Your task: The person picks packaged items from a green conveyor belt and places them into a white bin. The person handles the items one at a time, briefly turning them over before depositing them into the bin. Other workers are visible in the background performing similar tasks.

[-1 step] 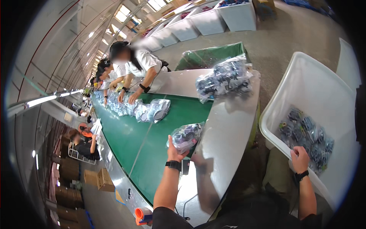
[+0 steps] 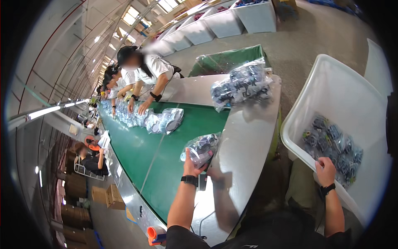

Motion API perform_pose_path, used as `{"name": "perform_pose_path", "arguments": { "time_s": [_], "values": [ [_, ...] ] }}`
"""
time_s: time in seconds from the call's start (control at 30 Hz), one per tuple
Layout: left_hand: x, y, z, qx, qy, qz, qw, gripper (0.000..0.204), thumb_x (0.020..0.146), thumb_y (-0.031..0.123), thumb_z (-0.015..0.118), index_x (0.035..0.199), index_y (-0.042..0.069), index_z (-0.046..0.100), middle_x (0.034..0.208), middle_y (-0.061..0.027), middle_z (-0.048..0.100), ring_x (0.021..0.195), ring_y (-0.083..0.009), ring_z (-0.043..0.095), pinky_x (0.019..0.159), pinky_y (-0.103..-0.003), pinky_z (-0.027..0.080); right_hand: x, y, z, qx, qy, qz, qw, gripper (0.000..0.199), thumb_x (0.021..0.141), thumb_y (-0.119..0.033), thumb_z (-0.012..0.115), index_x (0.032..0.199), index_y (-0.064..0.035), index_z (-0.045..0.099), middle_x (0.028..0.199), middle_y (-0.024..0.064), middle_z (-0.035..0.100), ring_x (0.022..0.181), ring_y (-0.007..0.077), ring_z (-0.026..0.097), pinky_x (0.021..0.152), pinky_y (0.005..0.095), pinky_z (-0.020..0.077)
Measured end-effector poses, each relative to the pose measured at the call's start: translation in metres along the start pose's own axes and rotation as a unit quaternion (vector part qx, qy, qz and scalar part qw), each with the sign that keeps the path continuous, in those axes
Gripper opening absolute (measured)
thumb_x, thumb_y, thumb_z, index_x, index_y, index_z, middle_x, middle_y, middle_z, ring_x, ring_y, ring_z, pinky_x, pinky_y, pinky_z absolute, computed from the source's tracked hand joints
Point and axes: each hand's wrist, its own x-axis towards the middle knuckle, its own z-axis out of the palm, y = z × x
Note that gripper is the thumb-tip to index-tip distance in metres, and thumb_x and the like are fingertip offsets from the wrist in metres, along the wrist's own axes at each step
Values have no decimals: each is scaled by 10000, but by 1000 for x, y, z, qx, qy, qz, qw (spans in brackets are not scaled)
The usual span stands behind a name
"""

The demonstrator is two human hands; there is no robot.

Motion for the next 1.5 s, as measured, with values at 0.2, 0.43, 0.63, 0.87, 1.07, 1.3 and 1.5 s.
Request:
{"name": "perform_pose_path", "arguments": {
  "time_s": [0.2, 0.43, 0.63, 0.87, 1.07, 1.3, 1.5],
  "values": [
    [14, -42, 7, -156, -87, 102, 979, 622, 941, 504, 689, 1378, 76, 575, 1350, -129, 664, 1205, -346, 650, 1082, -499, 519, 1, -9, -3, -23, -9, 11, 1000, 196, 895, -192, 742, 1003, -37, 689, 852, 97, 643, 769, 287, 654, 710, 396, 519],
    [-48, -32, 21, -203, -141, 170, 954, 569, 932, 484, 658, 1357, 108, 615, 1317, -93, 691, 1186, -300, 654, 999, -467, 541, 2, -5, -5, 16, -12, 37, 999, 195, 902, -181, 739, 1018, -28, 708, 895, 103, 678, 793, 263, 678, 738, 368, 533],
    [-126, -72, 39, -164, -282, 103, 939, 694, 932, 529, 624, 1480, 113, 529, 1417, -123, 623, 1291, -335, 603, 1045, -519, 521, 7, -36, -7, 163, -6, 29, 986, 197, 937, -146, 716, 1083, -14, 718, 1019, 118, 727, 910, 234, 706, 813, 345, 550],
    [-173, -165, 49, -5, -318, -34, 948, 827, 865, 501, 657, 1519, 39, 452, 1460, -186, 570, 1306, -390, 583, 1081, -557, 502, -18, -136, 11, 511, -418, 85, 747, 730, 1029, -362, 693, 1534, 74, 396, 1381, 179, 618, 1236, 206, 605, 1029, 325, 511],
    [-185, -188, 53, 67, -405, 11, 912, 832, 873, 408, 742, 1511, -21, 424, 1353, -209, 636, 1150, -353, 682, 950, -448, 588, -35, -148, 5, 404, -320, 76, 854, 886, 905, -268, 815, 1569, 55, 324, 1372, 200, 567, 1226, 219, 583, 1054, 351, 485],
    [-203, -197, 58, 29, -363, -26, 931, 996, 936, 751, 568, 1613, 68, 310, 1571, -182, 470, 1389, -390, 517, 1160, -554, 433, -49, -157, -5, 606, -324, 129, 715, 818, 903, -35, 733, 1583, -18, 278, 1333, 88, 567, 1218, 126, 555, 1051, 307, 468],
    [-199, -197, 55, 34, -391, -51, 918, 937, 941, 673, 615, 1596, 61, 342, 1516, -166, 533, 1342, -365, 564, 1097, -515, 495, -36, -145, -12, 454, -304, -13, 837, 755, 923, -204, 786, 1537, -31, 381, 1381, 79, 540, 1261, 169, 545, 1085, 349, 444]
  ]
}}
